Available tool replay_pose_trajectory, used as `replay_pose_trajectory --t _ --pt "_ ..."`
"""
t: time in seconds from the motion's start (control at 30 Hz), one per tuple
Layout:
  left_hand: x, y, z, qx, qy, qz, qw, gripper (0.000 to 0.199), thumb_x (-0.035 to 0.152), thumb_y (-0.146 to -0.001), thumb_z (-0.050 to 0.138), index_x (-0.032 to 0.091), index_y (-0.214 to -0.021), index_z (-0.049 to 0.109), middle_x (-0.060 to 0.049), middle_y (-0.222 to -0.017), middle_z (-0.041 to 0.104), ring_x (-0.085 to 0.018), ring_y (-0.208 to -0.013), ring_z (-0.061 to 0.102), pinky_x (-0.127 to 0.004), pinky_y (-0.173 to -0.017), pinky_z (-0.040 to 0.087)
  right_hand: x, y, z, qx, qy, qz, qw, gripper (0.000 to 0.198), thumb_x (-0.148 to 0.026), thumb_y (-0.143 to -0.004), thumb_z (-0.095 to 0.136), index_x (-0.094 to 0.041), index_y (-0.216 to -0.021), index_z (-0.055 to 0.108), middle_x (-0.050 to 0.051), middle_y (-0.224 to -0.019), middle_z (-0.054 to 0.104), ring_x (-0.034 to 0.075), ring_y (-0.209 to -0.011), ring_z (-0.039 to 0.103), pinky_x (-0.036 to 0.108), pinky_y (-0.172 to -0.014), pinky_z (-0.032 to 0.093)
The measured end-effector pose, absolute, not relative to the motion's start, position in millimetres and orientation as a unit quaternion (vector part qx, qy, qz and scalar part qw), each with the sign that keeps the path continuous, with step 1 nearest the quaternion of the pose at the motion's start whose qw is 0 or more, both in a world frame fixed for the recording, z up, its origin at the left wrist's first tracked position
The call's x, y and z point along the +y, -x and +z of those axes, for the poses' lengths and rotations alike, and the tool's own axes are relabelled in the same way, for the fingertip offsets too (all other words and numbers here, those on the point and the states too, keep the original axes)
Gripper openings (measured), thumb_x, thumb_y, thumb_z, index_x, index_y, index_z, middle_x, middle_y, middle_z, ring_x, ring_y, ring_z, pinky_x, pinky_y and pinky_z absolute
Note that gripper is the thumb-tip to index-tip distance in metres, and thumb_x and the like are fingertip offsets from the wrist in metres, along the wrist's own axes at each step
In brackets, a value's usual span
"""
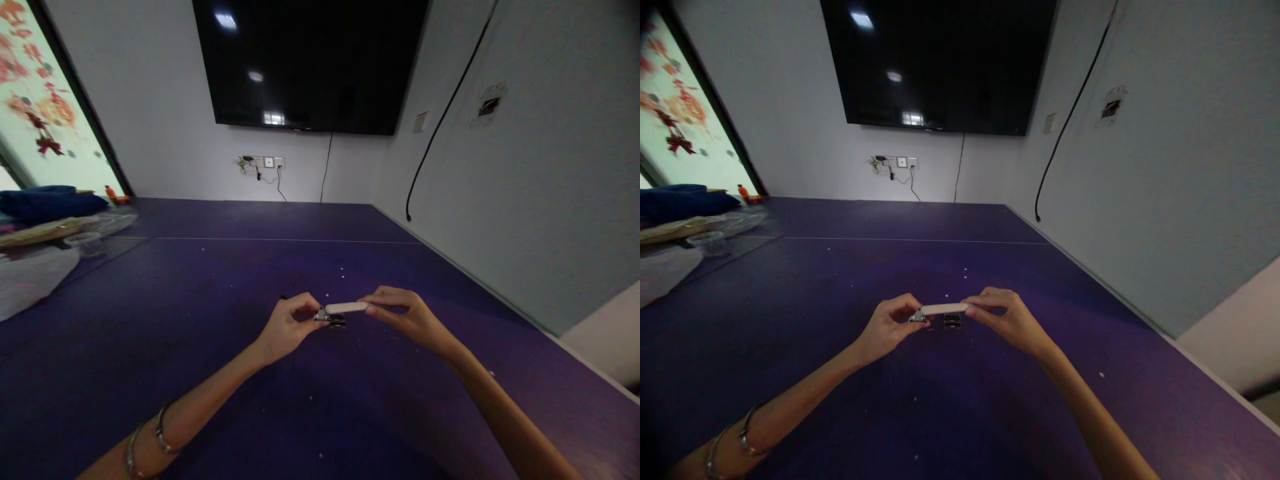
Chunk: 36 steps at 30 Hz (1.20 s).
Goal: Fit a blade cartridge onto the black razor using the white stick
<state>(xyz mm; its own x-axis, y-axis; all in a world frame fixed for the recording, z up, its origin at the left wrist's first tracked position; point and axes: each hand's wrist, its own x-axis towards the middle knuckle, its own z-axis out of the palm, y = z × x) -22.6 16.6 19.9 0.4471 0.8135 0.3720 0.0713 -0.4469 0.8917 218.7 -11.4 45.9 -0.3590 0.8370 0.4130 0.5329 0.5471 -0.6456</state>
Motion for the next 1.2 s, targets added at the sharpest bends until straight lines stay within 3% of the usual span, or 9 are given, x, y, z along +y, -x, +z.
replay_pose_trajectory --t 0.93,1.2 --pt "19.0 20.8 13.6 0.311 -0.714 0.440 0.447 0.012 0.020 -0.068 0.070 0.015 -0.070 0.059 0.002 -0.066 0.061 -0.010 -0.063 0.057 -0.024 -0.064 0.047 -8.3 -220.2 43.0 -0.786 0.411 0.256 0.384 0.025 -0.037 -0.080 0.061 -0.022 -0.095 0.071 0.006 -0.083 0.066 0.017 -0.078 0.059 0.029 -0.070 0.045" --pt "15.3 20.8 13.3 0.309 -0.721 0.427 0.449 0.012 0.022 -0.069 0.069 0.015 -0.072 0.059 -0.001 -0.072 0.066 -0.013 -0.069 0.061 -0.027 -0.068 0.049 -7.0 -220.7 41.1 -0.789 0.404 0.251 0.388 0.026 -0.039 -0.079 0.061 -0.021 -0.094 0.072 0.006 -0.081 0.065 0.016 -0.074 0.058 0.029 -0.067 0.045"
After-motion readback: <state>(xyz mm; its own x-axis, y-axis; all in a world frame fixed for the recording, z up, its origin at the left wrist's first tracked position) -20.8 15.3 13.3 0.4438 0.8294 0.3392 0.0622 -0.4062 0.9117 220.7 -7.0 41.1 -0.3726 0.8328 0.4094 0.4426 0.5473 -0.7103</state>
